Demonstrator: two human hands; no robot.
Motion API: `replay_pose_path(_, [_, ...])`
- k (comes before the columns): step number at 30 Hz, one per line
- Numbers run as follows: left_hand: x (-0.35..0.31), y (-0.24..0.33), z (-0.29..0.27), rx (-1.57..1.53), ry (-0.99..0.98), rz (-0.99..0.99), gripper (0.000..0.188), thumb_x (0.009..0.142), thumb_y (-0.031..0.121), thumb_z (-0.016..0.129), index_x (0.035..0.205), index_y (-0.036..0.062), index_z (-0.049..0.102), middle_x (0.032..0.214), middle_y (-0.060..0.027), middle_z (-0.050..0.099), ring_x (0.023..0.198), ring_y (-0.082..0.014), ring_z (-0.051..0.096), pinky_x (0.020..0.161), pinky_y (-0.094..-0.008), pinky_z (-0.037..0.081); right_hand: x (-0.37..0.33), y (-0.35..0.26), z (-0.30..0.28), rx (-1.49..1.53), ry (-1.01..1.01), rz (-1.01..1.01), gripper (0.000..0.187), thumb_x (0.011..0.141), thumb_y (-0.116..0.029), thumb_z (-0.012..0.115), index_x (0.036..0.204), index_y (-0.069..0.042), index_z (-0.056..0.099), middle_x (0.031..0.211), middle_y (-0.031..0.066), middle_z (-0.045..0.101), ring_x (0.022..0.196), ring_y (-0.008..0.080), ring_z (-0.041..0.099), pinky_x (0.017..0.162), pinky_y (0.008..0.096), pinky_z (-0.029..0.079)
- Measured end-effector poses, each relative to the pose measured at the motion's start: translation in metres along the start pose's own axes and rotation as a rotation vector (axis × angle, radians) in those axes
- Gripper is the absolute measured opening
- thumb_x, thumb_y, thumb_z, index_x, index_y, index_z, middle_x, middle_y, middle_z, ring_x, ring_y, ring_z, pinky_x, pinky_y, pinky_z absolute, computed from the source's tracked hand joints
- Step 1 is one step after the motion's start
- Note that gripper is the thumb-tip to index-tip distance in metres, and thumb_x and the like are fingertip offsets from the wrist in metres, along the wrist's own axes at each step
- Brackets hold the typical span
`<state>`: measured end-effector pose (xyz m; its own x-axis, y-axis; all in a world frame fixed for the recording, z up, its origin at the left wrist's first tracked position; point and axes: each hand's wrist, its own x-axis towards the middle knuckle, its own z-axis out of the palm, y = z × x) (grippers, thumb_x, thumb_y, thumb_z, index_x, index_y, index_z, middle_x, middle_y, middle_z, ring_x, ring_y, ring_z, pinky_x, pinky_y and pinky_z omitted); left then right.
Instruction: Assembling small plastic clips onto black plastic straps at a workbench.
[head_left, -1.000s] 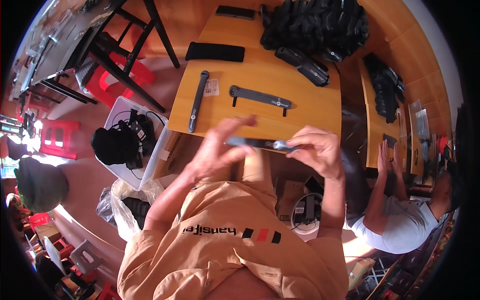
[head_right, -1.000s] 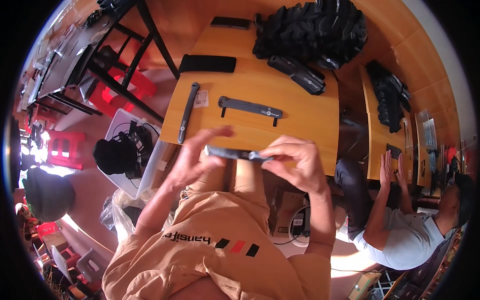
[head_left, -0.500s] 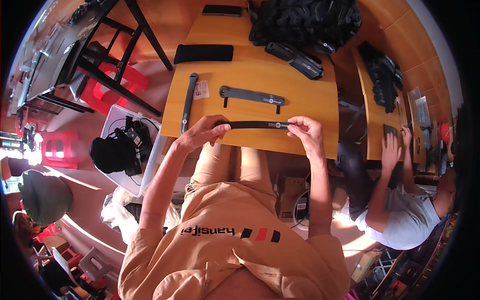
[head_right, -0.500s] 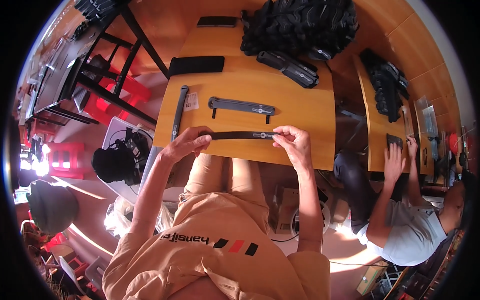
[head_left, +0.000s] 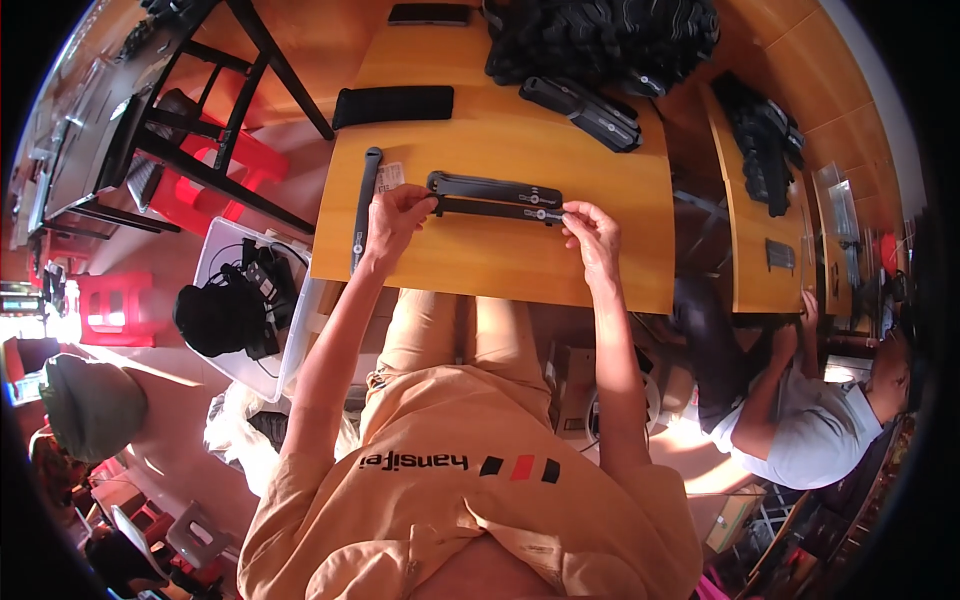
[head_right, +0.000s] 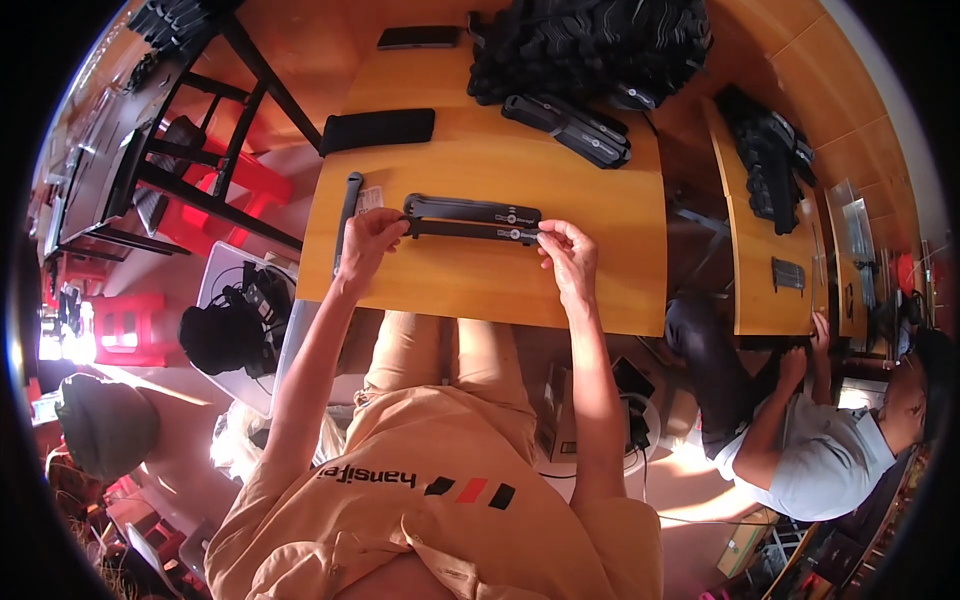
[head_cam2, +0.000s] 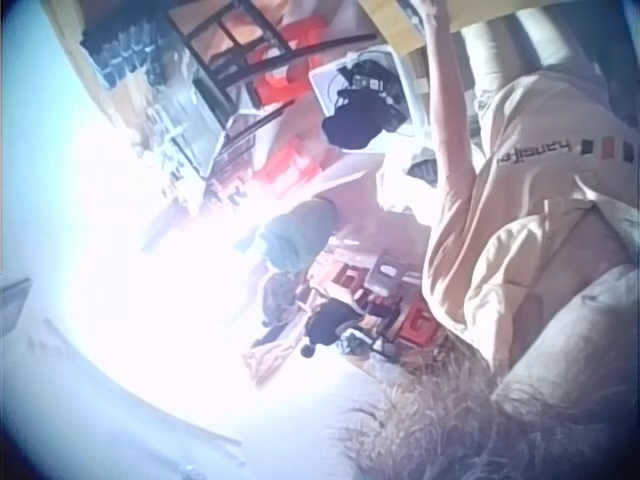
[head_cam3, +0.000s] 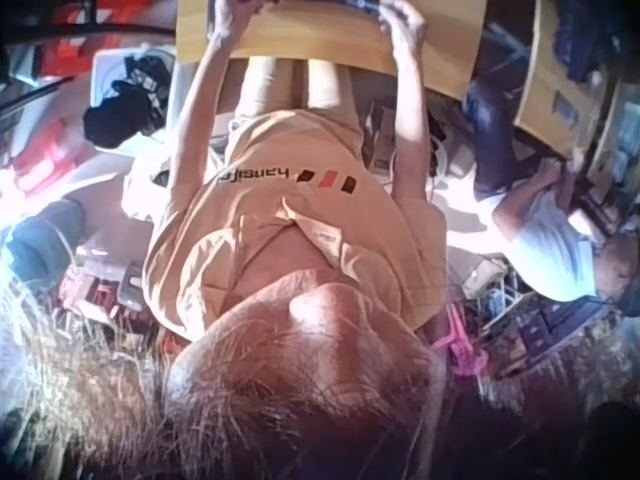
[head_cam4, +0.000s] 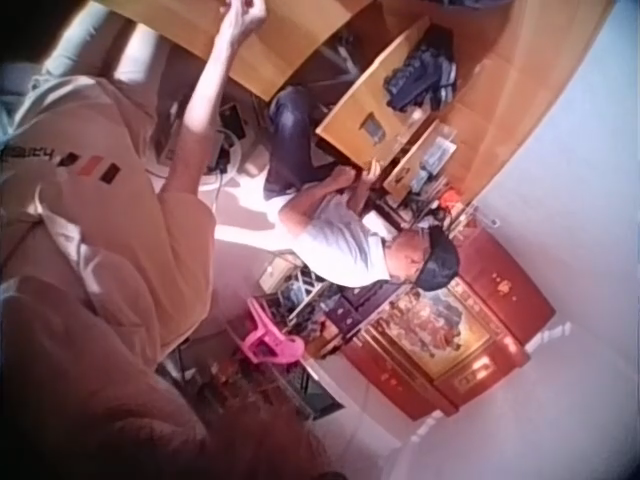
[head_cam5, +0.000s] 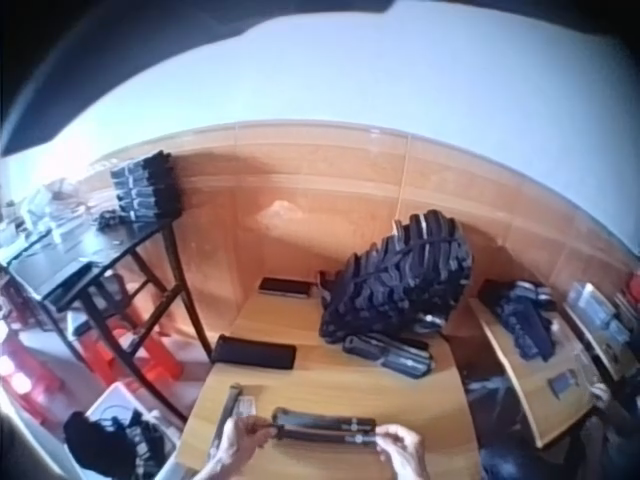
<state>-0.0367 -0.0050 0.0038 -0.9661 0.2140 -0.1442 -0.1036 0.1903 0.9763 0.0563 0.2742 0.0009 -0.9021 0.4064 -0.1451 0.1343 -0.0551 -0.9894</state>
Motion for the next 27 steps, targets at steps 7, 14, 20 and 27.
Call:
replay_pose_path(7, [0.014, -0.007, 0.007, 0.055, 0.117, 0.073, 0.014, 0.078, 0.007, 0.064, 0.087, -0.0031, 0.065, 0.063, -0.0060, 0.063, 0.052, -0.0078, 0.055, 0.048, -0.0222, 0.045, 0.012, 0.015, 0.012, -0.023, 0.122, -0.083, 0.012, 0.078, -0.004, 0.065, 0.090, -0.006, 0.061, 0.078, -0.0003, 0.061, 0.064, 0.0059, 0.055, 0.049, 0.0174, 0.040])
replay_pose_path(14, [0.015, -0.008, 0.012, 0.139, 0.209, 0.076, 0.011, 0.078, 0.007, 0.065, 0.084, -0.0016, 0.066, 0.062, -0.0063, 0.063, 0.049, -0.0083, 0.054, 0.046, -0.0230, 0.044, 0.015, 0.022, 0.017, -0.092, 0.194, -0.105, 0.012, 0.077, -0.004, 0.066, 0.088, -0.006, 0.061, 0.077, -0.0003, 0.061, 0.062, 0.0053, 0.056, 0.045, 0.0172, 0.040])
replay_pose_path(20, [0.018, -0.008, 0.013, 0.149, 0.218, 0.069, 0.013, 0.077, 0.009, 0.067, 0.084, -0.0015, 0.066, 0.062, -0.0074, 0.063, 0.050, -0.0091, 0.055, 0.047, -0.0238, 0.045, 0.016, 0.020, 0.018, -0.069, 0.203, -0.069, 0.011, 0.077, -0.005, 0.066, 0.087, -0.006, 0.061, 0.076, -0.0010, 0.060, 0.062, 0.0055, 0.056, 0.047, 0.0182, 0.043])
replay_pose_path(27, [0.020, -0.008, 0.014, 0.158, 0.228, 0.069, 0.013, 0.076, 0.009, 0.067, 0.083, -0.0015, 0.066, 0.063, -0.0077, 0.064, 0.049, -0.0096, 0.056, 0.046, -0.0243, 0.045, 0.018, 0.022, 0.017, -0.041, 0.200, -0.053, 0.010, 0.077, -0.005, 0.066, 0.085, -0.006, 0.061, 0.073, -0.0017, 0.058, 0.061, 0.0053, 0.055, 0.048, 0.0185, 0.044])
